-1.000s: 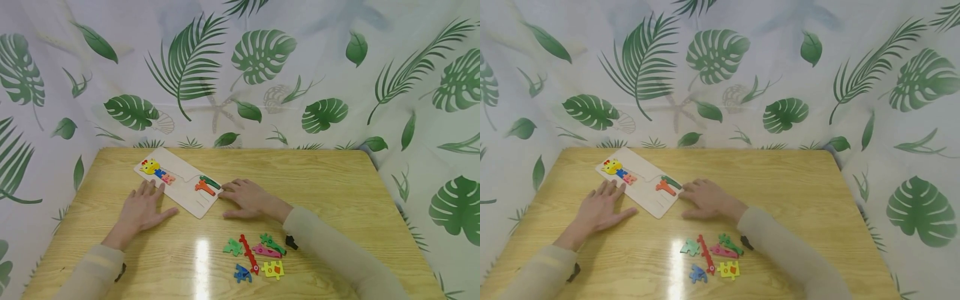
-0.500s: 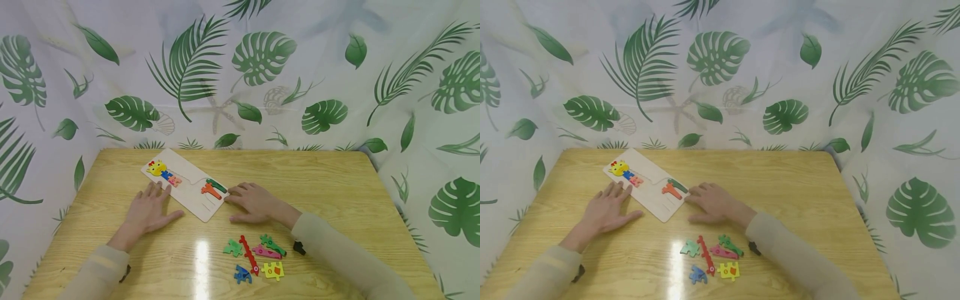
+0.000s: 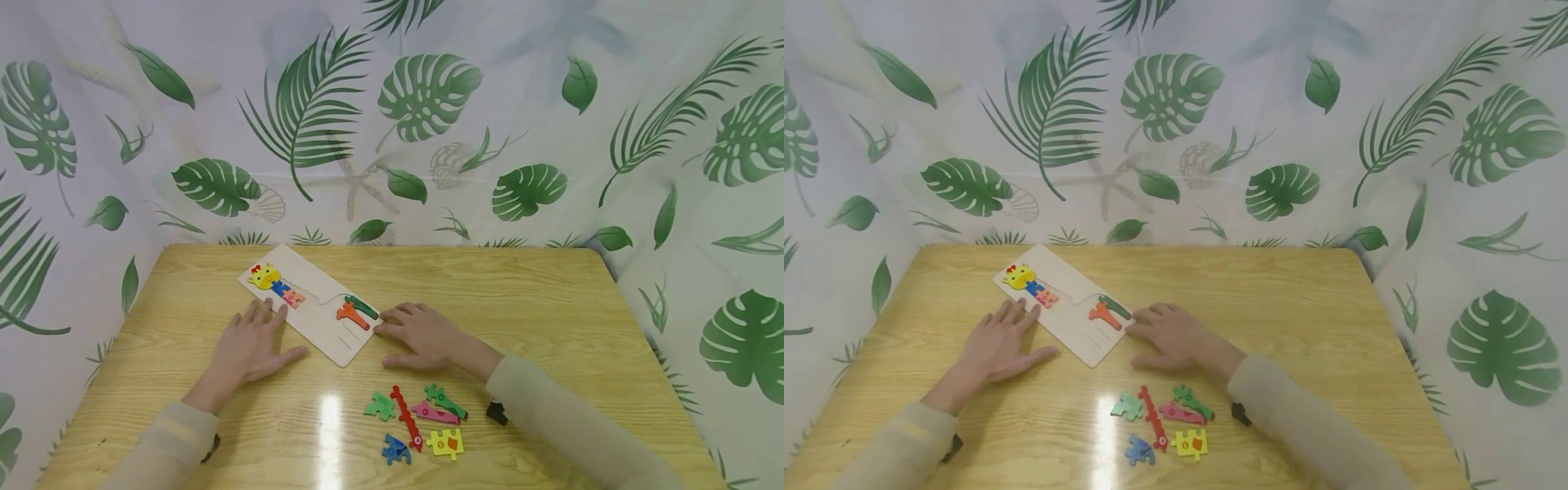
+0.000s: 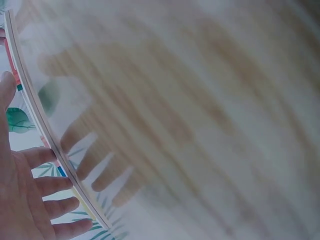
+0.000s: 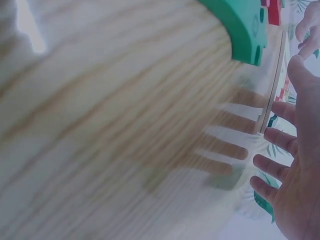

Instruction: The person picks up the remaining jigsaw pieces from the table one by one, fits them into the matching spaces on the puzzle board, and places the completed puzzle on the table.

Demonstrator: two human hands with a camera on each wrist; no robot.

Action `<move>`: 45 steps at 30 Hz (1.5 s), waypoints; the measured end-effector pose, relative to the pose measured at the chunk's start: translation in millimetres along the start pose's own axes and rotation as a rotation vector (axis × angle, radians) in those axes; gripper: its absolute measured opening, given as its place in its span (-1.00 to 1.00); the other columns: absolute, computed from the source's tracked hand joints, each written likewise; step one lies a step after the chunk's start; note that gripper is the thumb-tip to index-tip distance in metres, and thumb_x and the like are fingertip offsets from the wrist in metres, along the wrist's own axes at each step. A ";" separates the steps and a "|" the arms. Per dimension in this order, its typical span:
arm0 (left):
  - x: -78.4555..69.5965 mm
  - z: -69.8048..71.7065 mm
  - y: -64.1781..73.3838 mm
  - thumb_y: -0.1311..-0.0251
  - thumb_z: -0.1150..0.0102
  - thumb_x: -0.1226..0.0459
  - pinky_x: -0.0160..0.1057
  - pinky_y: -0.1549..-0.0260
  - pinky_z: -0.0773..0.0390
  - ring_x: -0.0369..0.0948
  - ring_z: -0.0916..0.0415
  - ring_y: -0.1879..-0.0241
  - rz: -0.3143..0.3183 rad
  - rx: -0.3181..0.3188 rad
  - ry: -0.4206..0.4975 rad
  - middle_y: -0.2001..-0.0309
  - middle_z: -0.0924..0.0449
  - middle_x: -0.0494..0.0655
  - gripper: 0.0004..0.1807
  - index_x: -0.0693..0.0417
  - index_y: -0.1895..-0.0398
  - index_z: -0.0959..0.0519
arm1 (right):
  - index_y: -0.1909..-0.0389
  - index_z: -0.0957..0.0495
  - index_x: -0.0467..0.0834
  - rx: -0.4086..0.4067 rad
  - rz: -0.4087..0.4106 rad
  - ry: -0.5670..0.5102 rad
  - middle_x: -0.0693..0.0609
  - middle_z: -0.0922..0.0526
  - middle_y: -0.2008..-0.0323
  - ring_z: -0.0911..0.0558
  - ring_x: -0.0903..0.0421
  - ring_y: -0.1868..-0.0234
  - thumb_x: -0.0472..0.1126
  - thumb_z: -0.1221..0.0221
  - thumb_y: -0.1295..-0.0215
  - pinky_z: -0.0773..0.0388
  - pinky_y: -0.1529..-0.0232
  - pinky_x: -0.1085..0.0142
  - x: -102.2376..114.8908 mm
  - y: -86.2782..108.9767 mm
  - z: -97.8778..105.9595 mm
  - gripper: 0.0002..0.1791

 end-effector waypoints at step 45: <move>-49.8 2.5 -23.6 -0.28 0.08 -0.54 0.41 -0.48 -0.30 0.31 -0.12 -0.63 -0.061 0.015 -0.035 -0.60 -0.26 0.29 0.09 0.04 -0.61 -0.32 | -0.46 -0.51 0.11 -0.100 -0.020 -0.043 -0.04 -0.55 -0.41 -0.47 -0.14 -0.46 0.37 -0.05 -0.52 -0.39 -0.52 -0.14 -3.0 55.2 -3.4 -0.34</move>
Point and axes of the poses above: each hand's wrist, its own y-axis away from the middle knuckle, its own z-axis out of the back of the hand, x = y × z, the point moved 7 cm from there along -y, towards the middle knuckle
